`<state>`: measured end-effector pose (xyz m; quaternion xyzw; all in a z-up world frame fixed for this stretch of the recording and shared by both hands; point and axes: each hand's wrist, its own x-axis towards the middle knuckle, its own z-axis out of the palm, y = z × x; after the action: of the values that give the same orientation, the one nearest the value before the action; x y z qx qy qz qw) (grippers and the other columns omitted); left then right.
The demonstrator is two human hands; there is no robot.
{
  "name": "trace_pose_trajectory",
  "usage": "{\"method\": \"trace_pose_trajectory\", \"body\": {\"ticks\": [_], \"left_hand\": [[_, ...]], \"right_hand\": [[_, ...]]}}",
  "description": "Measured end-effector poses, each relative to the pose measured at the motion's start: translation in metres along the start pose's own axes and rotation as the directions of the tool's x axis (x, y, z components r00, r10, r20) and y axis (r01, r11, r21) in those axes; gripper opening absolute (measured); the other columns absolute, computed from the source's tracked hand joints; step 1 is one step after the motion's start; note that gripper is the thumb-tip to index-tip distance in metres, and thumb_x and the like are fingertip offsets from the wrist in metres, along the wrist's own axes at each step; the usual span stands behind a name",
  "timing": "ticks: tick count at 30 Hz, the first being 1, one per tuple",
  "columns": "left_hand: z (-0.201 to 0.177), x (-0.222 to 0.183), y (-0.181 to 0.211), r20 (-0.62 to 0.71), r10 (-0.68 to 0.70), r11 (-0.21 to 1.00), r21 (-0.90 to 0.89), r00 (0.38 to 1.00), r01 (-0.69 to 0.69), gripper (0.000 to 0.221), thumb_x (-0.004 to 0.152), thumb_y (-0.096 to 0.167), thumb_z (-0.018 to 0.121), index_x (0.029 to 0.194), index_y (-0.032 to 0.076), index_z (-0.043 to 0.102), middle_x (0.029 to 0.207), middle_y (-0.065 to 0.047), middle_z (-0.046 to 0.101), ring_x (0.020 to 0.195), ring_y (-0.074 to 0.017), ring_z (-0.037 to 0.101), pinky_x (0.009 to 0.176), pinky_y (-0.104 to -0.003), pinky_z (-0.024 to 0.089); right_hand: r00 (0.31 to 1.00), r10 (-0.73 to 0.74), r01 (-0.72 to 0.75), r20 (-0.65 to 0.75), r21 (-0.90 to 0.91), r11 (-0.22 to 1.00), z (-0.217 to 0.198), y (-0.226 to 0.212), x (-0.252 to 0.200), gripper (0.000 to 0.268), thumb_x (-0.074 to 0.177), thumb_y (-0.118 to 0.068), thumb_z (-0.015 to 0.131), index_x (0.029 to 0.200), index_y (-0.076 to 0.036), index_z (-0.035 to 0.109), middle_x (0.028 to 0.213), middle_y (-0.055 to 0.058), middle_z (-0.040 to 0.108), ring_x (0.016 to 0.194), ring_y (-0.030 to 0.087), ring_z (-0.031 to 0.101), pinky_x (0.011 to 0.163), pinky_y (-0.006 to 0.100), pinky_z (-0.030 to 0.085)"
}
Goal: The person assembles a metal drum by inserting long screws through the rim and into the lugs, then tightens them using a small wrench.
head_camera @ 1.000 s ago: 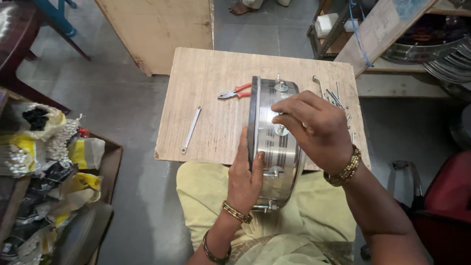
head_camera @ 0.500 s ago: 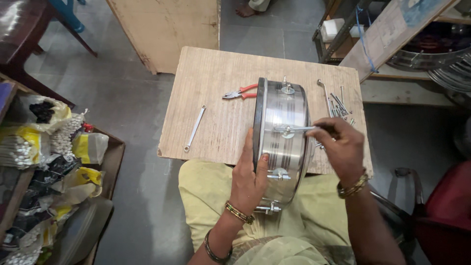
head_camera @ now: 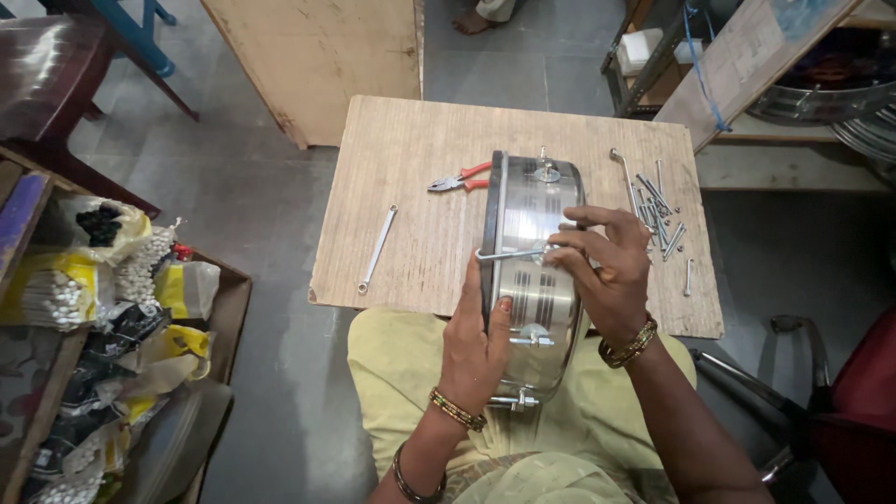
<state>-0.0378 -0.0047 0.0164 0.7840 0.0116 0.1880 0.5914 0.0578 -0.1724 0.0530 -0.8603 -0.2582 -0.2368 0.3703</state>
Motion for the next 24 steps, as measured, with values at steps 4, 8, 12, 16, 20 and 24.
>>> {"method": "trace_pose_trajectory", "body": {"ticks": [4, 8, 12, 16, 20, 24], "left_hand": [[-0.001, 0.001, 0.005, 0.011, -0.040, 0.999, -0.036, 0.999, 0.040, 0.072, 0.103, 0.018, 0.053, 0.162, 0.001, 0.015, 0.151, -0.033, 0.048, 0.136, -0.0474, 0.054, 0.107, -0.046, 0.047], [-0.004, 0.005, 0.010, 0.029, 0.068, 0.997, 0.031, 0.997, -0.069, 0.070, 0.105, 0.017, 0.053, 0.163, 0.001, 0.017, 0.156, -0.035, 0.043, 0.142, -0.0502, 0.048, 0.111, -0.048, 0.044], [-0.007, 0.011, 0.013, 0.016, 0.016, 1.000, 0.019, 1.000, -0.017, 0.069, 0.103, 0.017, 0.055, 0.161, 0.001, 0.021, 0.153, -0.034, 0.046, 0.139, -0.0484, 0.050, 0.110, -0.047, 0.044], [-0.003, 0.013, 0.014, -0.008, 0.020, 0.998, 0.051, 1.000, -0.019, 0.066, 0.103, 0.017, 0.056, 0.159, 0.000, 0.026, 0.149, -0.033, 0.050, 0.136, -0.0479, 0.053, 0.110, -0.046, 0.045], [0.000, 0.014, 0.015, -0.053, 0.074, 0.995, 0.074, 0.996, -0.070, 0.063, 0.104, 0.014, 0.055, 0.158, -0.002, 0.026, 0.151, -0.033, 0.047, 0.138, -0.0484, 0.052, 0.111, -0.047, 0.044], [0.004, 0.013, 0.014, -0.007, 0.033, 0.995, 0.092, 0.999, -0.032, 0.064, 0.103, 0.010, 0.050, 0.159, -0.004, 0.025, 0.155, -0.031, 0.043, 0.143, -0.0443, 0.046, 0.114, -0.045, 0.040]], "right_hand": [[1.000, 0.002, -0.002, 0.009, -0.021, 1.000, -0.001, 0.000, 0.001, 0.004, 0.090, -0.018, 0.076, 0.091, -0.016, 0.079, 0.120, 0.003, 0.072, 0.113, 0.018, 0.063, 0.118, 0.047, 0.029], [1.000, 0.017, -0.016, 0.007, -0.058, 0.998, -0.003, 0.001, -0.001, 0.004, 0.089, -0.017, 0.077, 0.092, -0.016, 0.079, 0.119, 0.003, 0.072, 0.118, 0.019, 0.065, 0.123, 0.050, 0.025], [0.999, -0.026, 0.026, 0.027, 0.003, 1.000, -0.012, 0.000, -0.004, 0.021, 0.085, -0.019, 0.080, 0.104, -0.013, 0.075, 0.127, 0.006, 0.069, 0.118, 0.021, 0.063, 0.122, 0.052, 0.029], [0.999, -0.019, 0.018, 0.037, 0.030, 0.999, -0.011, -0.004, -0.010, 0.022, 0.084, -0.018, 0.081, 0.105, -0.013, 0.075, 0.126, 0.005, 0.069, 0.120, 0.024, 0.063, 0.121, 0.052, 0.033], [1.000, 0.017, -0.018, 0.019, 0.050, 0.999, -0.008, -0.006, -0.011, 0.024, 0.086, -0.016, 0.080, 0.108, -0.012, 0.074, 0.126, 0.005, 0.069, 0.121, 0.025, 0.063, 0.120, 0.052, 0.035], [1.000, 0.025, -0.025, 0.002, 0.033, 0.999, -0.004, -0.004, -0.013, 0.024, 0.085, -0.015, 0.079, 0.108, -0.011, 0.073, 0.126, 0.006, 0.070, 0.121, 0.026, 0.063, 0.119, 0.051, 0.036]]}}
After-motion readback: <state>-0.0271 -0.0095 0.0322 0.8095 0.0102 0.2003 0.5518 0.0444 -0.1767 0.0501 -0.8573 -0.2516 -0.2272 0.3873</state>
